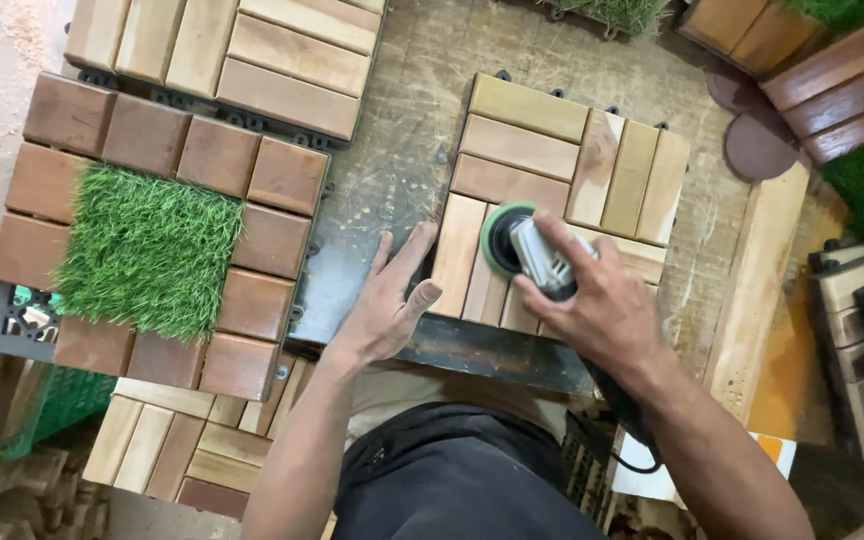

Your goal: Using a handheld angle grinder with a sanding disc to smooth the surface of interlocking wooden deck tiles on a workbench.

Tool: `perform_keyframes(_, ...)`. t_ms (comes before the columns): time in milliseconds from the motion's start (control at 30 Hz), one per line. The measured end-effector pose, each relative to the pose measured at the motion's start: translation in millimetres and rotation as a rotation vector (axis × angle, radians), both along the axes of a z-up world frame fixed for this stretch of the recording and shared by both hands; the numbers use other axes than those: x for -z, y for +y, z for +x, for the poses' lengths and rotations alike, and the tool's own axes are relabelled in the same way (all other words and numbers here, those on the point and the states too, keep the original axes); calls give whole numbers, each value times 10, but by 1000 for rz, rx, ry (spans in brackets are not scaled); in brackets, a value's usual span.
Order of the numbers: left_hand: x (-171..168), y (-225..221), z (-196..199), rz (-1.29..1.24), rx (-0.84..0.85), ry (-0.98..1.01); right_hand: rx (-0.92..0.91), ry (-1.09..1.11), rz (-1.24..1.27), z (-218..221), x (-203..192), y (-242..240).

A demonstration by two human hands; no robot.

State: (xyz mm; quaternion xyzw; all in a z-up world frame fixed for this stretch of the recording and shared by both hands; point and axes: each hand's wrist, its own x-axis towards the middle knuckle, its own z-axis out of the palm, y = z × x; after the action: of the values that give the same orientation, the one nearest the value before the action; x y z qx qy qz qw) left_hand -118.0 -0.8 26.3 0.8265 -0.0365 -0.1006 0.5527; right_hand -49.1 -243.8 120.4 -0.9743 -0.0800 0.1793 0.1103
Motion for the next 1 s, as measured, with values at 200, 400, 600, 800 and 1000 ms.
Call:
perform_keyframes(200,-37,4,-6,-8,-8,6,16,-52,-39,302,2,71)
perform_keyframes(400,-67,-6,16,-60,-41,59,-7,122,-62,-223,-173,306)
perform_keyframes(600,-146,-11,51,-49,-19,28,-2,19,-71,-56,-22,23)
perform_keyframes(800,-86,-91,70,138,71,-78,195,29,-28,536,-359,-174)
perform_keyframes(1000,129,-336,293,406,56,-104,236,137,-184,286,-417,-251)
